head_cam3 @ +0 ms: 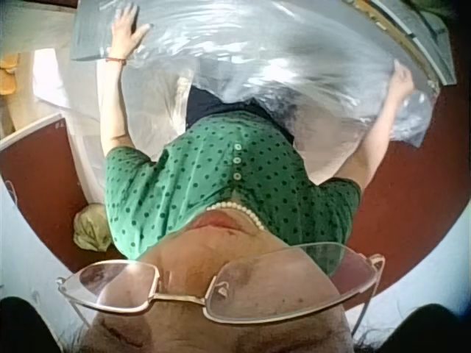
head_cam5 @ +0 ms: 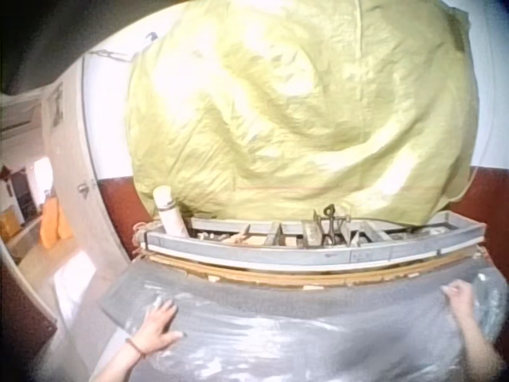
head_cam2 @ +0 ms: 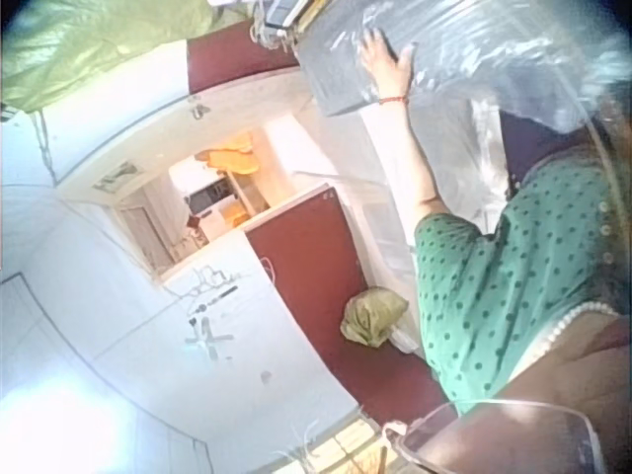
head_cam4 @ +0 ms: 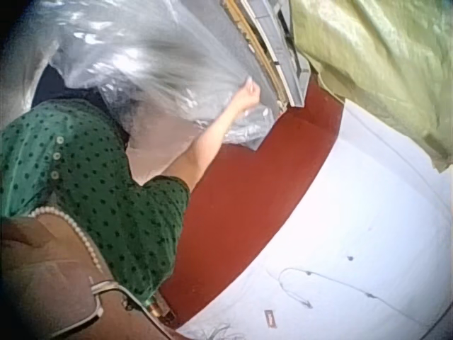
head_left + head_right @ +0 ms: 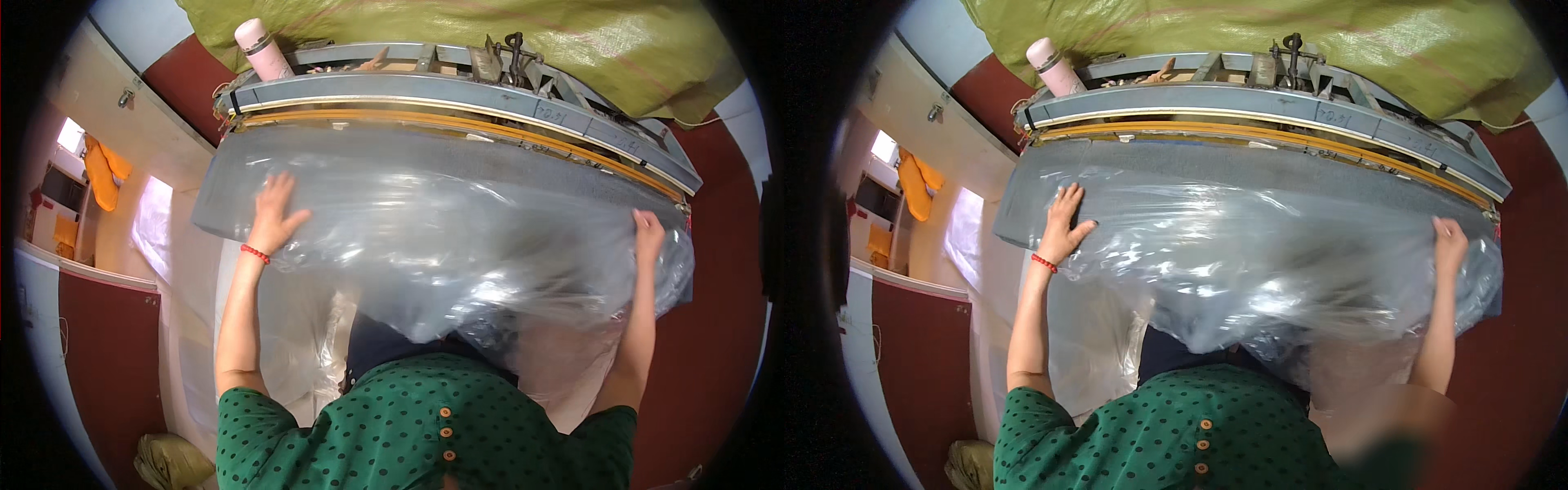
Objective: Smoothing and positioning a large sheet of plastic film over a padded component on a manufacturing workbench.
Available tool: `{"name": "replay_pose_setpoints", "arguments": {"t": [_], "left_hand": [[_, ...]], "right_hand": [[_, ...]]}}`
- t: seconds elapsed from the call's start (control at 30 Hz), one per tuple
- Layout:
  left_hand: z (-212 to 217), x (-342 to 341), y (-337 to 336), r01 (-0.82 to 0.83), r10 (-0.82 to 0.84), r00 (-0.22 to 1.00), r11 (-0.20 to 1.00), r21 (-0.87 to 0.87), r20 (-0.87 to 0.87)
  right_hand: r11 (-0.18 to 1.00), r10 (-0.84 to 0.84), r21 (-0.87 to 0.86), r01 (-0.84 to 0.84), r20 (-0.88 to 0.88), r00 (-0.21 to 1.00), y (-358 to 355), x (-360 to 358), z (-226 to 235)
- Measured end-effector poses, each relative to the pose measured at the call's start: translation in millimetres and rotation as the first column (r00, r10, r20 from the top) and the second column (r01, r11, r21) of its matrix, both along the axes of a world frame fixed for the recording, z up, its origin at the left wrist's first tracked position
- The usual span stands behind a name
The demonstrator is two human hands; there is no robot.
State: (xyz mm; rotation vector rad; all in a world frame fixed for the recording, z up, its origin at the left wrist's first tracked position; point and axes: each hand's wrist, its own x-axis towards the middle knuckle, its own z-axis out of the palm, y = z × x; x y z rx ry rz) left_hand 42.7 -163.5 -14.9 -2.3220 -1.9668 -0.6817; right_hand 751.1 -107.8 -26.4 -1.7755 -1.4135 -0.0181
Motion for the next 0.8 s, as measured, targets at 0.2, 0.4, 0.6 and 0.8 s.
{"name": "replay_pose_setpoints", "arguments": {"t": [0.2,0.4,0.6,0.8], "left_hand": [[-10.3,-14.1,2.4,-0.166,0.165,0.986,0.986,-0.028,-0.036],[20.7,55.6,-73.9,0.131,0.143,0.636,0.948,-0.289,0.758],[-103.1,122.8,-143.4,0.522,0.361,0.461,0.629,-0.576,0.811],[-117.1,183.5,-126.5,0.473,0.461,-0.249,0.825,-0.308,0.852]], "right_hand": [[0.955,-0.240,-0.108,0.278,0.274,0.931,-34.9,79.2,-3.4],[0.923,-0.308,-0.114,0.368,0.356,0.883,-45.2,84.2,-1.0],[0.923,-0.281,-0.147,0.356,0.374,0.884,-40.0,100.6,-4.3],[0.896,-0.307,-0.197,0.397,0.370,0.877,-39.5,99.0,-5.5]]}}
